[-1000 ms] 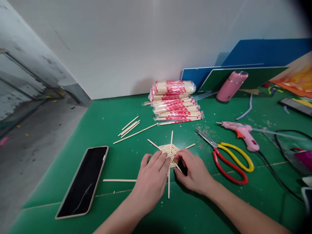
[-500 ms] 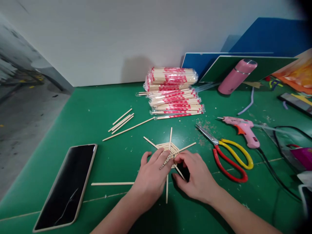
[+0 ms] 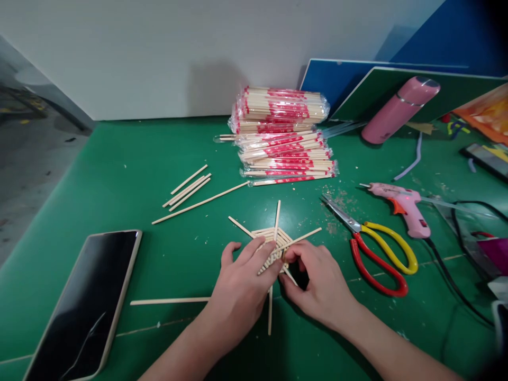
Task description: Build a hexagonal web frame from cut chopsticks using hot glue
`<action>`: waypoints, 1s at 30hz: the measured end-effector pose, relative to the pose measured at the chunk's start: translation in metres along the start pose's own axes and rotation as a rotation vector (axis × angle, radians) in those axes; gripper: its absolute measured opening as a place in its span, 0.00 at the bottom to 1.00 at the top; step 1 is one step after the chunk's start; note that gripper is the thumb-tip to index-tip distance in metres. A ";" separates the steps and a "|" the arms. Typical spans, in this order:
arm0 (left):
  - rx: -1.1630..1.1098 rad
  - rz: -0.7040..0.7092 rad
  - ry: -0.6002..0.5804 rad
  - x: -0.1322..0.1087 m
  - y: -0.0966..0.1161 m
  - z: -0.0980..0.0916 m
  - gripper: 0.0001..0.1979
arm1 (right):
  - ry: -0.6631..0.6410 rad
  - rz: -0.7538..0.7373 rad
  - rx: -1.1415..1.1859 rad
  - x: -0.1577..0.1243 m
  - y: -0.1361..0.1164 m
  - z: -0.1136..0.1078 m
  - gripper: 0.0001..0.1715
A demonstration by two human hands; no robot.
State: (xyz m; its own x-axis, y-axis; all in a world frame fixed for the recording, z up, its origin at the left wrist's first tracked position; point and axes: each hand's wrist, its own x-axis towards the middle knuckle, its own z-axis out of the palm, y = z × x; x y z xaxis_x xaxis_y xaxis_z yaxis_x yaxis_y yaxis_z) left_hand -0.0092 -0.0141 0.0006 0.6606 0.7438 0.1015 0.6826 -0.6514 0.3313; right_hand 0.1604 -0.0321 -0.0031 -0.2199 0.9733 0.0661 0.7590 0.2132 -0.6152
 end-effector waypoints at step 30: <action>-0.026 -0.044 -0.058 0.006 -0.001 -0.006 0.17 | -0.100 -0.042 0.107 0.000 0.003 -0.012 0.10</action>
State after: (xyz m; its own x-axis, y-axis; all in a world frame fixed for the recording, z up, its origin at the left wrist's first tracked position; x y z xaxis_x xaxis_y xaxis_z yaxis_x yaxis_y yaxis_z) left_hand -0.0078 -0.0082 0.0062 0.6475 0.7614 0.0319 0.7038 -0.6135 0.3582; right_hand 0.1701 -0.0300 0.0045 -0.3139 0.9493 0.0186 0.6793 0.2383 -0.6941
